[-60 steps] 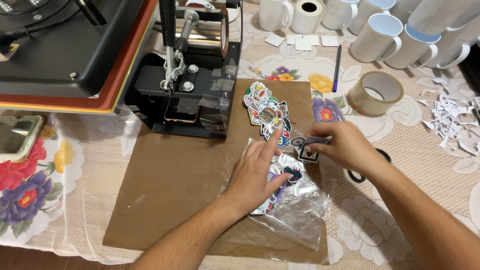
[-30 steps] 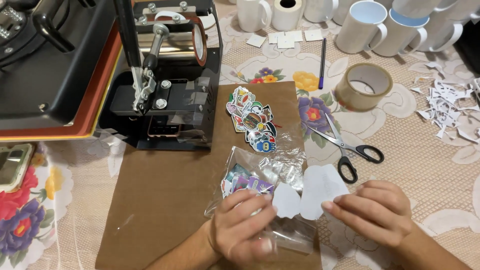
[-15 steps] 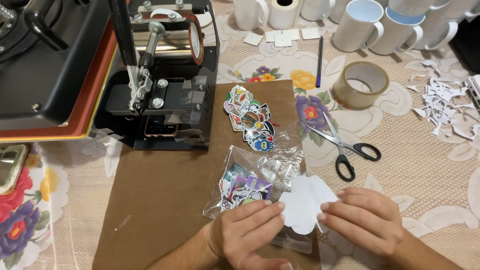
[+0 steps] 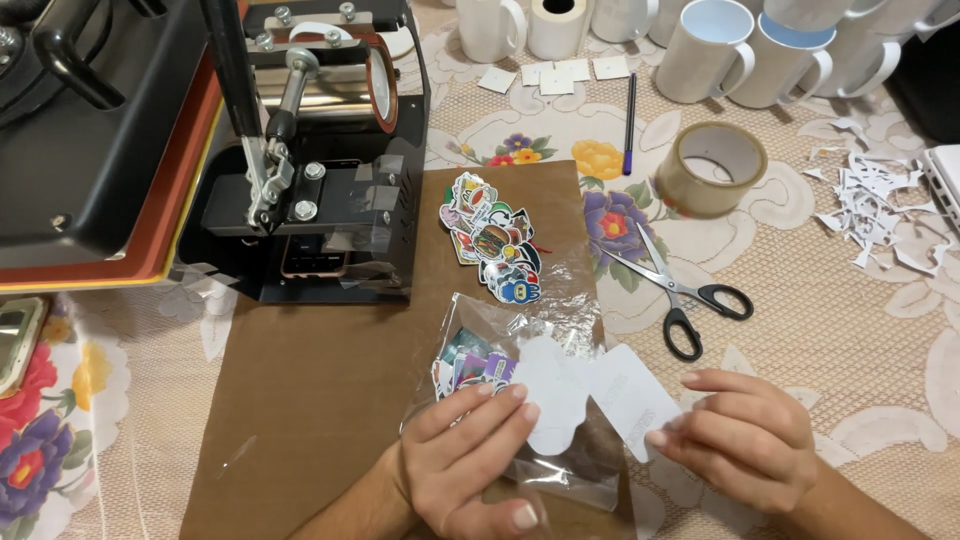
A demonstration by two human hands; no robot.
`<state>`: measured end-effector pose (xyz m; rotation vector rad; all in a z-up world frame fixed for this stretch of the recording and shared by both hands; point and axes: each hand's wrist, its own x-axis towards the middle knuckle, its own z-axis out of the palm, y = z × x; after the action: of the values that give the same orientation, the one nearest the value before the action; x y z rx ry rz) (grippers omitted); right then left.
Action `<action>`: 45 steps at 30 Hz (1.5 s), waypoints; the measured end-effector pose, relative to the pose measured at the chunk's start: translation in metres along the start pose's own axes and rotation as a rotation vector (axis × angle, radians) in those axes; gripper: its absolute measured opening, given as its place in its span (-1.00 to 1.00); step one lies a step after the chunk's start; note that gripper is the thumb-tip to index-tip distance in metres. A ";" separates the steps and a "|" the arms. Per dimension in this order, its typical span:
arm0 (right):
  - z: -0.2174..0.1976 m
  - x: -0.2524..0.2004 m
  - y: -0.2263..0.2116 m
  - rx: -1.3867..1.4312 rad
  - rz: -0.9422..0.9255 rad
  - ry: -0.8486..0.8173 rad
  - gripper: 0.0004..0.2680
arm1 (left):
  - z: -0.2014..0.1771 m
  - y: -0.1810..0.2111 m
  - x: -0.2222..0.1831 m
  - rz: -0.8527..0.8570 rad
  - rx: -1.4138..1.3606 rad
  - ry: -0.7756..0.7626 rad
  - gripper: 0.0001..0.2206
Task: Applying small pieces of adhesive tape to the back of stickers using scissors.
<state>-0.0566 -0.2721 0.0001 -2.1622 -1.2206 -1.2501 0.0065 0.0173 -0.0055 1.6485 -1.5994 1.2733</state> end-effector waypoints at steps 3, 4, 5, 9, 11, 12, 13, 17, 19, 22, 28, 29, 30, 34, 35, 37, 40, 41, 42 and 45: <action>0.002 -0.001 0.001 -0.099 -0.051 0.040 -0.93 | 0.000 0.002 0.002 -0.005 0.028 -0.004 -0.61; 0.003 0.002 0.001 -0.108 -0.077 0.027 -0.95 | 0.000 0.004 0.003 0.004 0.048 -0.019 -0.62; 0.005 0.004 0.001 -0.107 -0.075 0.026 -0.95 | 0.003 0.005 0.003 0.002 0.046 -0.020 -0.62; 0.017 0.017 -0.002 -0.121 -0.123 -0.096 -0.94 | 0.012 0.007 0.010 0.000 -0.084 -0.044 -0.70; 0.023 0.023 -0.002 -0.087 -0.079 -0.128 -0.90 | 0.014 0.007 0.015 -0.011 -0.103 -0.062 -0.75; 0.026 0.026 -0.001 -0.090 -0.049 -0.120 -0.91 | 0.015 0.007 0.015 -0.045 -0.187 -0.066 -0.80; 0.029 0.028 -0.001 -0.092 -0.021 -0.113 -0.90 | 0.017 0.008 0.016 -0.081 -0.270 -0.070 -0.84; 0.024 0.018 0.016 0.004 0.314 0.016 -0.97 | 0.033 0.014 0.003 -0.293 -0.203 -0.029 -0.29; 0.009 0.016 0.020 0.051 0.795 0.011 -0.85 | 0.038 0.015 0.001 -0.469 -0.371 -0.120 -0.33; -0.012 0.007 0.016 -0.042 1.046 -0.076 -0.88 | 0.054 0.024 -0.010 -0.574 -0.537 -0.453 -0.14; -0.034 -0.039 -0.014 0.126 1.469 -0.243 -0.79 | 0.076 0.049 0.012 -0.668 -0.101 -0.788 0.15; -0.034 -0.033 -0.019 0.125 1.470 -0.247 -0.79 | 0.079 0.049 0.016 -0.672 -0.103 -0.787 0.15; -0.035 -0.028 -0.024 0.214 1.650 -0.203 -0.78 | 0.083 0.050 0.021 -0.731 -0.170 -0.881 0.15; -0.030 -0.046 -0.028 0.474 1.843 -0.092 -0.86 | 0.082 0.044 0.039 -0.937 -0.432 -1.022 0.00; -0.030 -0.041 -0.027 0.477 1.837 -0.091 -0.86 | 0.074 0.040 0.050 -0.937 -0.426 -1.020 0.00; -0.030 -0.031 -0.026 0.747 2.041 0.043 -0.87 | 0.058 0.035 0.071 -1.274 -0.629 -1.046 -0.11; -0.035 -0.031 -0.024 0.804 2.031 -0.116 -0.82 | 0.055 0.039 0.046 -1.259 -0.625 -0.666 -0.26; -0.034 -0.030 -0.024 0.808 2.031 -0.118 -0.82 | 0.052 0.040 0.047 -1.261 -0.623 -0.668 -0.26; -0.033 -0.029 -0.024 0.799 2.029 -0.222 -0.72 | 0.049 0.041 0.048 -1.294 -0.637 -0.624 -0.26; -0.026 -0.016 -0.028 0.861 1.983 -0.312 -0.69 | 0.042 0.045 0.046 -1.279 -0.620 -0.564 -0.27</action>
<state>-0.0972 -0.2818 -0.0022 -1.5747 0.5453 0.4299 -0.0318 -0.0487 0.0059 2.0217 -0.6610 -0.3162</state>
